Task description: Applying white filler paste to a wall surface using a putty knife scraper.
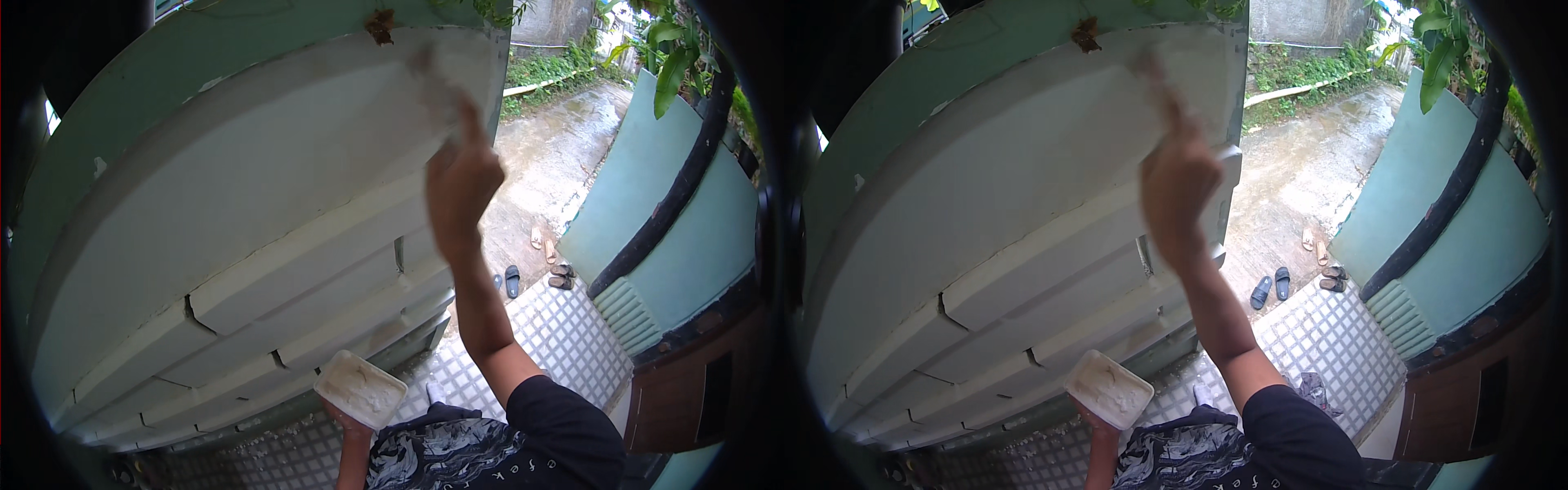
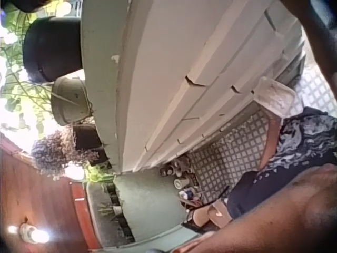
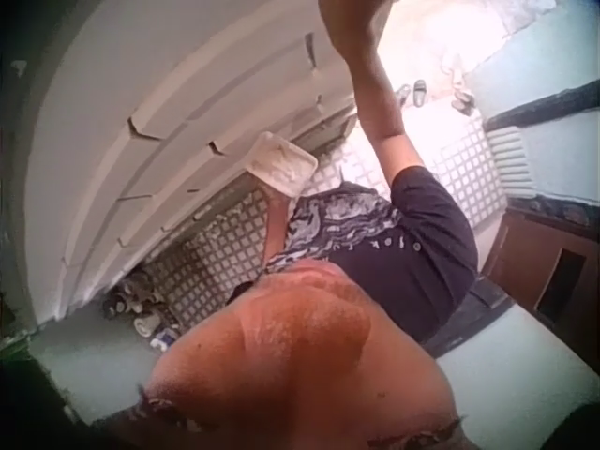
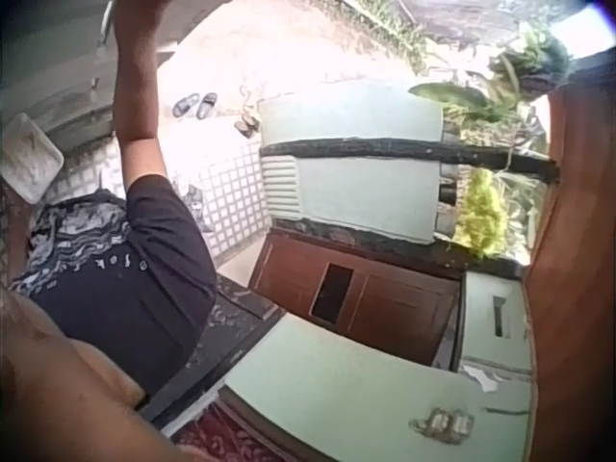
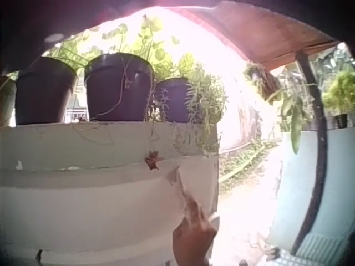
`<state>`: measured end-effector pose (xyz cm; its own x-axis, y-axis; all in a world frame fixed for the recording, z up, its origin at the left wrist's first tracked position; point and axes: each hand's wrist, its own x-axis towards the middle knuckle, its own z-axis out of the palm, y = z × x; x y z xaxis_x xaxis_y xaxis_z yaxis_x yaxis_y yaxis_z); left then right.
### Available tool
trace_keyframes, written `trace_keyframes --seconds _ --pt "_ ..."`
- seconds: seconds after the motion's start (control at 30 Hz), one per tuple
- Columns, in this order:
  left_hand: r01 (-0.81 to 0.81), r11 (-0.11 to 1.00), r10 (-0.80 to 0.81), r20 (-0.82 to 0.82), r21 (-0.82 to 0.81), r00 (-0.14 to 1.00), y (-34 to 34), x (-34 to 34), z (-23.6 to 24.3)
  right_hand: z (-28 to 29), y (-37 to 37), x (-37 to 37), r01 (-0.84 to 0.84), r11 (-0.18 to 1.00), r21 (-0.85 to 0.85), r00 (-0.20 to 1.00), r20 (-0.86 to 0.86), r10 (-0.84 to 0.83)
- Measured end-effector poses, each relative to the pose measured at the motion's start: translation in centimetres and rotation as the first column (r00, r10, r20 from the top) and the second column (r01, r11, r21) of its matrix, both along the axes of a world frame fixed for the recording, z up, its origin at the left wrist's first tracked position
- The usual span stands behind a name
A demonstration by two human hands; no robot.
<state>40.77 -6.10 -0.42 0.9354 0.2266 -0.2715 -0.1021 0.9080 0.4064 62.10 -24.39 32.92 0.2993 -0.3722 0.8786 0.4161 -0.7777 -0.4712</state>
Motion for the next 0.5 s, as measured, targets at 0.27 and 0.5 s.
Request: trace_keyframes --seconds 0.27,0.5 --pt "-0.058 0.951 0.041 0.06 0.304 0.997 -1.0 0.3 2.2 -6.7 0.9 -6.8 -0.761 0.547 0.349 0.582 -0.005 0.813" --pt "-0.054 0.954 0.006 0.16 0.296 0.987 0.0 2.2 3.2 -12.3 0.4 -12.1 -0.685 0.316 0.656 0.253 -0.192 0.948"
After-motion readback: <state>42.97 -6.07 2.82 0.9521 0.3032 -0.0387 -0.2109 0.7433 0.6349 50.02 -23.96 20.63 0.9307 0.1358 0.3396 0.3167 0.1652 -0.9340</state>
